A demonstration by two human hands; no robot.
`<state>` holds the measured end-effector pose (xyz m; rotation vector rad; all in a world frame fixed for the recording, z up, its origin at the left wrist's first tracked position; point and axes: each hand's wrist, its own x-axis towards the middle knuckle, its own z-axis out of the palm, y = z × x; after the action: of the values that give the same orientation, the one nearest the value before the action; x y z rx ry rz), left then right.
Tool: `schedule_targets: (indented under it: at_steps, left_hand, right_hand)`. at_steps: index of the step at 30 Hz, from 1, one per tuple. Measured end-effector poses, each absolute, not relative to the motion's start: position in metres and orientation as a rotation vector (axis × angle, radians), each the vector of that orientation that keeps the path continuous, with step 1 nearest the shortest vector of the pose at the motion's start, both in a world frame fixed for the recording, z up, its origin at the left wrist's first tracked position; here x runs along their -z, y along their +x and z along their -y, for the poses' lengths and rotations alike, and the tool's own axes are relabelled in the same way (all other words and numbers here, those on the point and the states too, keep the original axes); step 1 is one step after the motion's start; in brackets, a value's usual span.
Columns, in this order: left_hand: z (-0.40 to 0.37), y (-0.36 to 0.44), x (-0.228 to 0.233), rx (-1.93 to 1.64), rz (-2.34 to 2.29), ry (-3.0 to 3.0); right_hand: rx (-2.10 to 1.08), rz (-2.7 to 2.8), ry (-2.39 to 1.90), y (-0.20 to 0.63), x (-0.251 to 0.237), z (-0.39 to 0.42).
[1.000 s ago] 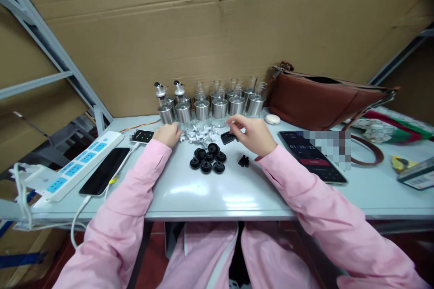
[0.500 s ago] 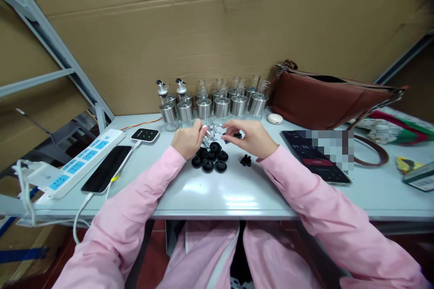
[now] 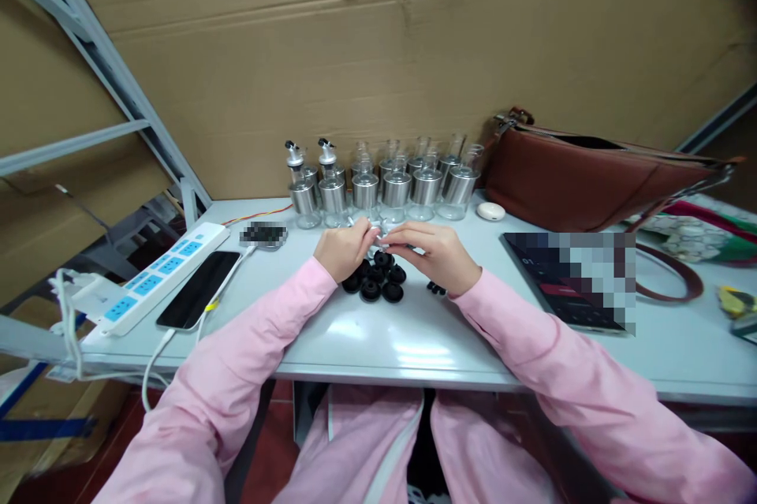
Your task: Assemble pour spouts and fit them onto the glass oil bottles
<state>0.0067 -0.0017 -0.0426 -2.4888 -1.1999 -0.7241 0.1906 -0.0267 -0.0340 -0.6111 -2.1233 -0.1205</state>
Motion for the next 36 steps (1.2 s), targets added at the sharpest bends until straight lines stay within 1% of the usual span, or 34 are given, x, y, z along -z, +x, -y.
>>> schedule_targets:
  at_steps: [4,9,16,30,33,36]
  left_hand:
    - [0.002,0.002,0.040,0.801,1.113,-2.529]
    - [0.001,-0.001,0.035,0.793,0.754,-2.637]
    - [0.002,0.004,0.036,0.820,0.548,-2.541]
    - [0.003,0.007,0.040,0.897,0.485,-2.464]
    - [0.003,0.007,0.041,0.876,0.510,-2.458]
    - [0.002,0.006,0.042,0.880,0.502,-2.452]
  right_hand:
    - [0.088,2.101,-0.634,0.189,0.030,0.031]
    - [0.154,1.980,-0.733,0.190,0.026,0.036]
    - [0.135,2.015,-0.825,0.194,0.027,0.031]
    - [0.012,2.021,-0.863,0.193,0.026,0.031]
    - [-0.046,2.019,-0.888,0.195,0.024,0.030]
    - [-0.180,2.098,-0.986,0.202,0.021,0.025]
